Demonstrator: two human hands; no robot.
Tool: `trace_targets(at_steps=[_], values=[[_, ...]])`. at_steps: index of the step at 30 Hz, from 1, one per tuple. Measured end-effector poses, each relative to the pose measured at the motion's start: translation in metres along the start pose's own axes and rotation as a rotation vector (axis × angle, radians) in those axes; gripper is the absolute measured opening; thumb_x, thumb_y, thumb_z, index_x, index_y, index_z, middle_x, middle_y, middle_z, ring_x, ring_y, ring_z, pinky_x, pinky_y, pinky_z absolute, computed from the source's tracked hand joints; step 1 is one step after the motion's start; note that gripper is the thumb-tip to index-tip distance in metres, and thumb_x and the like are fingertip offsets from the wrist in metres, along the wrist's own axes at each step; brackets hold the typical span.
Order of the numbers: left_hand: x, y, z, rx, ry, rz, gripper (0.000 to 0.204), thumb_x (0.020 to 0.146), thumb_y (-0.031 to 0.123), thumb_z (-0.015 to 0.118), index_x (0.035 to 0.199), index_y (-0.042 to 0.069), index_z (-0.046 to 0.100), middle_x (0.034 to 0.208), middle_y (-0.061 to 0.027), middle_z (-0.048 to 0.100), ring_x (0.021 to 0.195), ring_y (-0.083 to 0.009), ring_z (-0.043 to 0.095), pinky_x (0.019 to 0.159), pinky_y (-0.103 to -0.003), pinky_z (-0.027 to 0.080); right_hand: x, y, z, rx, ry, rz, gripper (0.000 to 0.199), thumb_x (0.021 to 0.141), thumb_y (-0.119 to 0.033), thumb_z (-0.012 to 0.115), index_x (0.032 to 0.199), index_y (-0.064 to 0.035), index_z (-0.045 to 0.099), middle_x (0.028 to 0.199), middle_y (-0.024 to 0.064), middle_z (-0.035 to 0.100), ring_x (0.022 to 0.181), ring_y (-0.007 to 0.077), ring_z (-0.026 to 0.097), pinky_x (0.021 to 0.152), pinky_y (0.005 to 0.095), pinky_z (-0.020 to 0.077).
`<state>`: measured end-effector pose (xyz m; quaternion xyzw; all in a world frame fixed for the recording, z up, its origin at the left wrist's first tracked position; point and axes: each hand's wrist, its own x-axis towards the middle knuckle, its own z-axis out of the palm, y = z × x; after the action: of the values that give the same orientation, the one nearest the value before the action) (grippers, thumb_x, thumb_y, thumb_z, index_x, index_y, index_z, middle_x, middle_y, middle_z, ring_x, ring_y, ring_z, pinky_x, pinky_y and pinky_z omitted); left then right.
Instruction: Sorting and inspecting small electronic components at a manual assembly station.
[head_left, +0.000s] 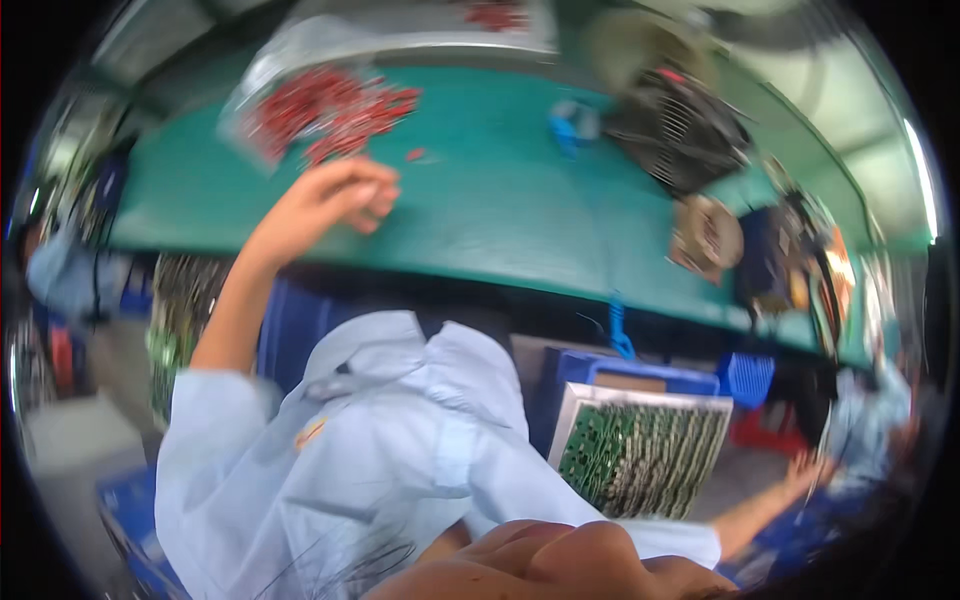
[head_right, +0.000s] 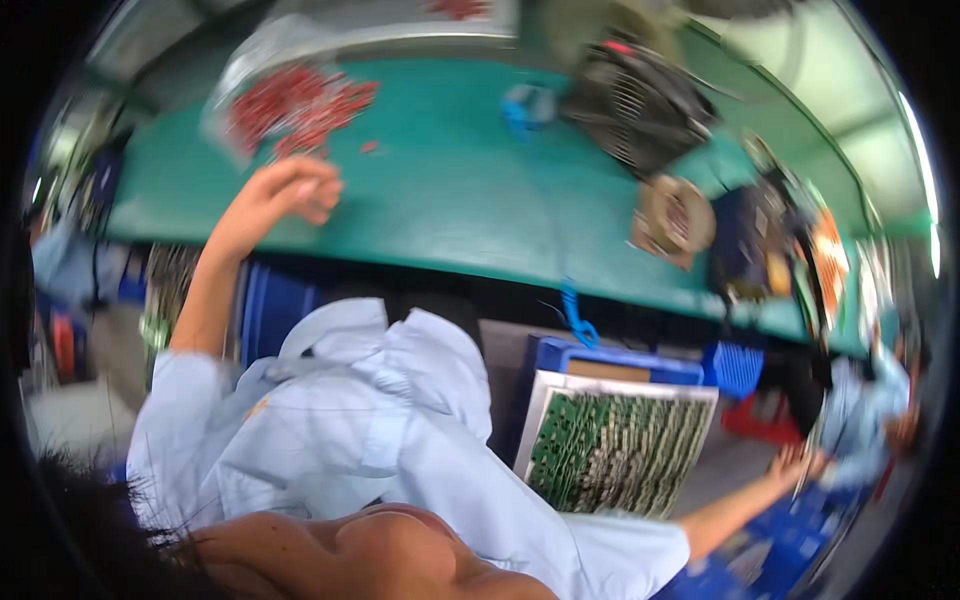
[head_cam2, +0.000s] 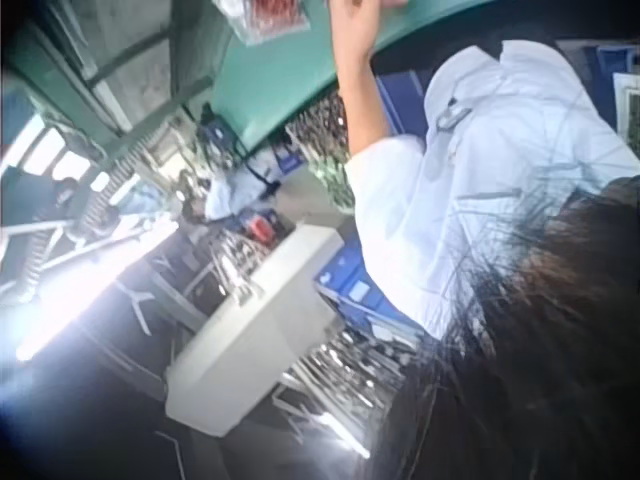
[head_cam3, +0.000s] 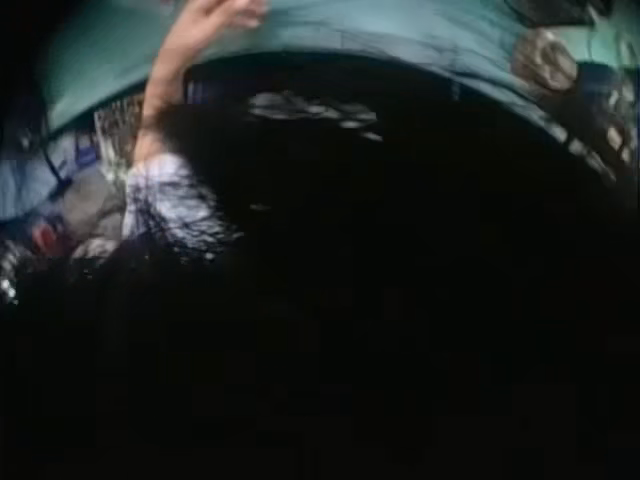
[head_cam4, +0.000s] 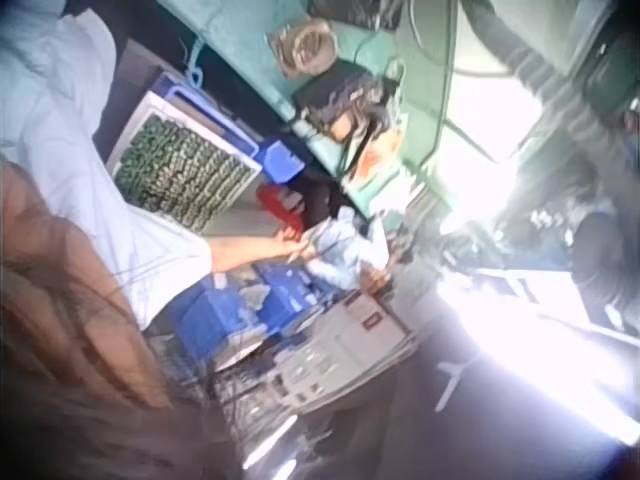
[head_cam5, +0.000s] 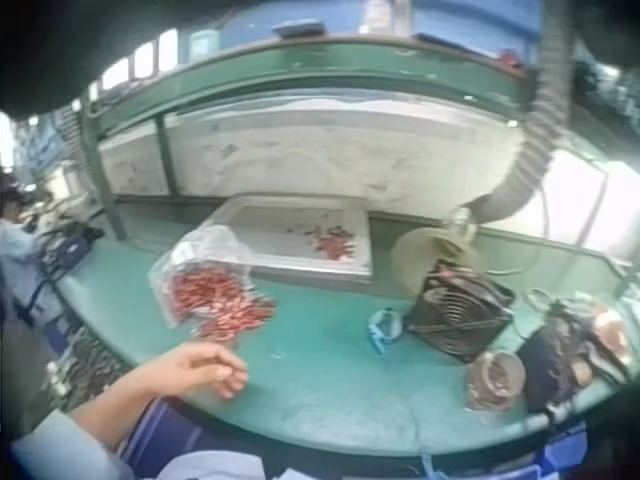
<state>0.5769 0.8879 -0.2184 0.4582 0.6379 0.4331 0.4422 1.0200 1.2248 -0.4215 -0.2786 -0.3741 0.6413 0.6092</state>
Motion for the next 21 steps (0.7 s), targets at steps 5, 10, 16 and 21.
trace_targets(at_steps=[5, 10, 16, 21], values=[[0.02, -0.015, -0.023, 0.01, 0.191, 0.017, 0.029, 0.105, 0.022, 0.063, 0.127, 0.005, 0.07, 0.114, -0.0099, 0.073, 0.098, -0.0179, 0.068, 0.082, -0.031, 0.058, 0.001, 0.03, 0.05, -0.06, -0.089, 0.034, 0.026, 0.105, -0.034, 0.062, 0.105, -0.0081, 0.061, 0.074, 0.0037, 0.058, 0.062, 0.0123, 0.048, 0.057, 0.0318, 0.0372], [0.043, -0.041, -0.03, 0.269, 0.189, 0.134, 0.028, 0.103, 0.022, 0.065, 0.125, 0.005, 0.07, 0.113, -0.0066, 0.074, 0.092, -0.0153, 0.067, 0.077, -0.029, 0.055, -0.005, 0.015, 0.062, -0.143, -0.041, -0.041, 0.029, 0.104, -0.038, 0.061, 0.108, -0.0084, 0.061, 0.075, 0.0038, 0.058, 0.066, 0.0136, 0.049, 0.062, 0.0345, 0.0391], [0.085, -0.051, -0.003, 0.715, 0.139, 0.439, 0.025, 0.099, 0.01, 0.065, 0.123, 0.007, 0.072, 0.105, -0.005, 0.07, 0.086, -0.0163, 0.063, 0.074, -0.03, 0.052, -0.031, -0.06, 0.064, -0.288, -0.004, -0.145, 0.034, 0.103, -0.042, 0.06, 0.112, -0.0087, 0.061, 0.076, 0.0039, 0.058, 0.07, 0.0151, 0.051, 0.067, 0.0377, 0.0415], [0.109, -0.065, -0.003, 0.854, 0.161, 0.544, 0.025, 0.097, 0.009, 0.066, 0.121, 0.006, 0.071, 0.103, -0.006, 0.068, 0.081, -0.019, 0.061, 0.071, -0.032, 0.051, -0.076, -0.176, 0.061, -0.392, 0.045, -0.281, 0.038, 0.103, -0.045, 0.059, 0.115, -0.0089, 0.061, 0.077, 0.004, 0.058, 0.073, 0.0164, 0.052, 0.072, 0.0403, 0.0435]])
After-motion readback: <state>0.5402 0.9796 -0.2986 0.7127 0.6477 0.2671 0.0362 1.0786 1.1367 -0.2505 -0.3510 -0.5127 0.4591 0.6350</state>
